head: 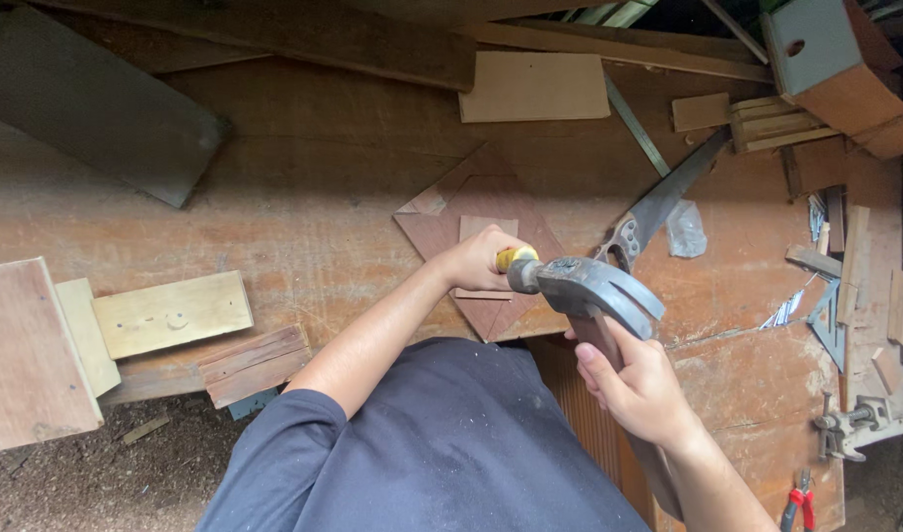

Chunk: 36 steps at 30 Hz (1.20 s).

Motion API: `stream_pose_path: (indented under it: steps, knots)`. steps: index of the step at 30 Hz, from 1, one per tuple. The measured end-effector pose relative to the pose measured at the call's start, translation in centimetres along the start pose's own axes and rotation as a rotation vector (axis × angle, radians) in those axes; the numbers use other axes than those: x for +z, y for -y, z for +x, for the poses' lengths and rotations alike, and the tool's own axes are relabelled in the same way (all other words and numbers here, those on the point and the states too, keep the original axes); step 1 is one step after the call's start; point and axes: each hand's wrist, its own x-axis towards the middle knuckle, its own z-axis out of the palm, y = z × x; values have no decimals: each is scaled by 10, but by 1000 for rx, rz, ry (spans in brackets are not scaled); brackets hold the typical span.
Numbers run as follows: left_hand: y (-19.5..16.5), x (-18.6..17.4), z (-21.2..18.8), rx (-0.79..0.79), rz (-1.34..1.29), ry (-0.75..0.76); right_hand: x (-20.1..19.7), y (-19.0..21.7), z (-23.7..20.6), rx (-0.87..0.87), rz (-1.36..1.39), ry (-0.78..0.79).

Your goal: The person holds a chisel against a small piece of wood on the workbench and strikes it with a hammer, repeatedly repositioning the chisel to carve the wood piece. They continue chiseling and hammering across the workbench throughout the episode.

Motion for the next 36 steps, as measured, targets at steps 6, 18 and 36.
stream_pose_path:
  steps: [6, 18, 36]
  knots:
    - [2, 3, -8, -38, 36, 15, -14, -17, -34, -298, 340, -32]
    - [-1, 3, -6, -45, 66, 9, -9, -10, -30, -81, 141, -141]
    - [8, -2, -13, 21, 23, -68, 23, -25, -5, -111, 59, -142]
